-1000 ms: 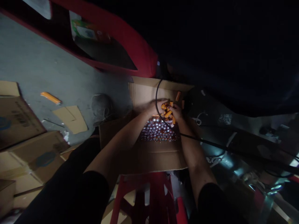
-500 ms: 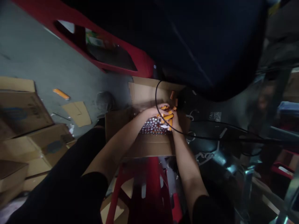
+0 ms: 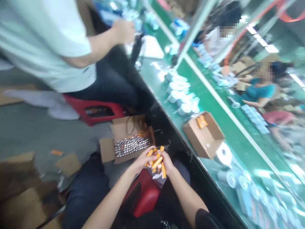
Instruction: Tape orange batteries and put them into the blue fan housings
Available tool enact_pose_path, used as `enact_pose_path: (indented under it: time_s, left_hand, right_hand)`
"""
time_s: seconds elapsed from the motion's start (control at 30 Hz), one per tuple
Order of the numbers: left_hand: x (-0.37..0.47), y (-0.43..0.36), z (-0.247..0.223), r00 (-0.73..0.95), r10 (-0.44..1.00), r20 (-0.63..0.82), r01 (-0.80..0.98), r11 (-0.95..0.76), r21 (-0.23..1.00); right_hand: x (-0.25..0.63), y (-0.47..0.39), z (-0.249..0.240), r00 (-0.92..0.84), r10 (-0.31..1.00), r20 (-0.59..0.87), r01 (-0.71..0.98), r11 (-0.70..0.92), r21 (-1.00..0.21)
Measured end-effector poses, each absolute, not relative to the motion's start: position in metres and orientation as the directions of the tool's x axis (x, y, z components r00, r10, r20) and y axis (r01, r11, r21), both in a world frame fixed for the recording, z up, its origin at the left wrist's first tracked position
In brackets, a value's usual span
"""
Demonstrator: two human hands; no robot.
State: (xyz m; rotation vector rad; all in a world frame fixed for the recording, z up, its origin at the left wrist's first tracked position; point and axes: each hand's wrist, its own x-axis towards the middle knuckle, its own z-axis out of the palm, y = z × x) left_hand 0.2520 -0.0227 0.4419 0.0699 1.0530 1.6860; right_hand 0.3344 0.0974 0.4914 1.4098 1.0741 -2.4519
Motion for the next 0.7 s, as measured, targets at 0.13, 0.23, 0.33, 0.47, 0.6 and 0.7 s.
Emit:
enact_pose_path:
  time_s: [0.13,0.23,0.33,0.47,0.6,0.7]
  left_hand:
    - [0.285,-0.015,0.543,-0.406,0.88,-0.245,-0.626,-0.073,0.777]
    - [0.287,0.012,0.637,-0.391,0.92,-0.028,-0.479,-0.178,0.86]
    - [0.276,0.058,0.719,-0.356,0.915,0.192,-0.339,-0.318,0.885]
    - [0.258,0.133,0.771,-0.345,0.894,0.286,-0.142,-0.351,0.925]
    - [0.252,0.188,0.76,-0.405,0.884,0.233,0.194,-0.166,0.967]
    - [0.256,0.197,0.731,-0.441,0.876,0.192,0.346,-0.032,0.938]
  right_hand:
    - [0.389,0.098,0.592,-0.67,0.52,-0.53,0.148,-0.606,-0.782]
    - [0.409,0.12,0.678,-0.743,0.608,-0.28,0.046,-0.372,-0.927]
    - [0.408,0.164,0.756,-0.774,0.63,-0.054,-0.055,-0.152,-0.987]
    - [0.387,0.232,0.809,-0.763,0.643,0.063,-0.113,-0.037,-0.993]
    - [0.368,0.279,0.791,-0.727,0.686,0.038,-0.08,-0.029,-0.996]
    - [0.361,0.299,0.75,-0.711,0.703,0.011,-0.051,-0.036,-0.998]
